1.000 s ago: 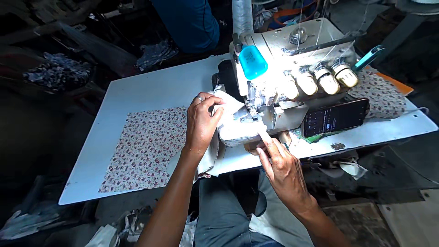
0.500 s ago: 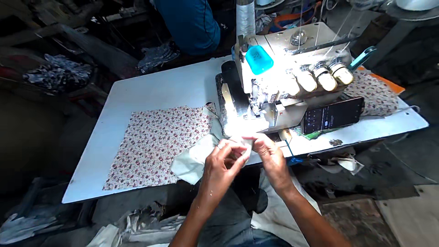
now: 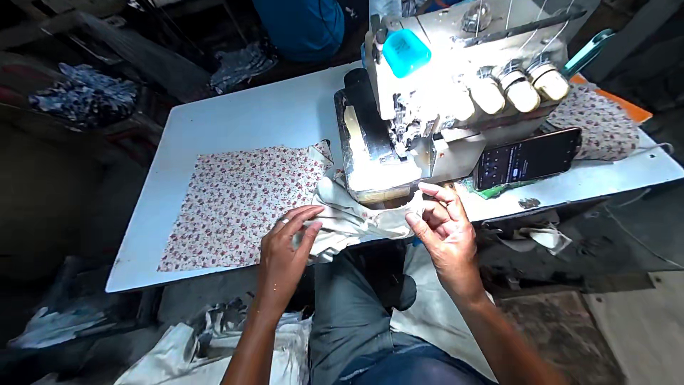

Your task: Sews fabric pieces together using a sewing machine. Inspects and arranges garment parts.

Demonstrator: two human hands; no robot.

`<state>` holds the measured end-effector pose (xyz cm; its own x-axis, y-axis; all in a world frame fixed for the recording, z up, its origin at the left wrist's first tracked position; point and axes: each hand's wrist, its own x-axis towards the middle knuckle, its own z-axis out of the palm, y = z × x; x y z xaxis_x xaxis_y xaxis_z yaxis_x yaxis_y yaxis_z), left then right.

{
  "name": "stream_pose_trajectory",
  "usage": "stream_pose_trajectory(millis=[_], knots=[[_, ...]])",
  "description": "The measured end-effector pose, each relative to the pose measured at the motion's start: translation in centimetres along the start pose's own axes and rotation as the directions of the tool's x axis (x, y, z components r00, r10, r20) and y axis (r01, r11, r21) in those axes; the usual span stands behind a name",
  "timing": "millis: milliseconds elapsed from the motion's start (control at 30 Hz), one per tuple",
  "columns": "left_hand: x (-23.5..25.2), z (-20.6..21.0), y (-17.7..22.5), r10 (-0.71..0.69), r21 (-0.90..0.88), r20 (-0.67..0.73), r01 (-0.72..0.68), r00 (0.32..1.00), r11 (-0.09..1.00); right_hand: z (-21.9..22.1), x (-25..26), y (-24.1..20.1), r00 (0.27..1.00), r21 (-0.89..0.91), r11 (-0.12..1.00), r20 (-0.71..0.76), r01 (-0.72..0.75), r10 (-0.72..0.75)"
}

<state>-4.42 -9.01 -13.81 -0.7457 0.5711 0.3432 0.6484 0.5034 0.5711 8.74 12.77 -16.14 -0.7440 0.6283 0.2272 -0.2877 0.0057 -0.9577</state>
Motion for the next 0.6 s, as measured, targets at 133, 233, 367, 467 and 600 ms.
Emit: stream_pose_trajectory(millis=[133,233,367,467,600], knots=[[1.0,1.9,4.7,0.113,-0.361,0.038,-0.092,0.993,0.928,-0.1,-0.2,-0.9,0.998,0.008,0.999,0.042,0.050,-0.050],[2.4,3.5,6.0,0.146,-0.403,0.102,-0.094,0.984,0.911,-0.2,-0.1,-1.2,0.994,0.034,0.996,0.069,0.084,-0.086],[3.0,3.9,6.3,0.130,-0.413,0.082,-0.085,0.988,0.907,-1.1,0.1,-1.3,0.993,-0.017,0.996,0.085,0.083,-0.082],[3.0,3.5,6.3,0.122,-0.395,0.077,-0.082,0.990,0.915,-1.4,0.2,-1.5,0.997,-0.030,0.998,0.059,0.057,-0.055],[2.8,3.1,5.8,0.112,-0.346,0.047,-0.089,0.993,0.934,-1.7,0.4,-1.3,0.997,-0.036,0.996,0.036,0.076,-0.075]])
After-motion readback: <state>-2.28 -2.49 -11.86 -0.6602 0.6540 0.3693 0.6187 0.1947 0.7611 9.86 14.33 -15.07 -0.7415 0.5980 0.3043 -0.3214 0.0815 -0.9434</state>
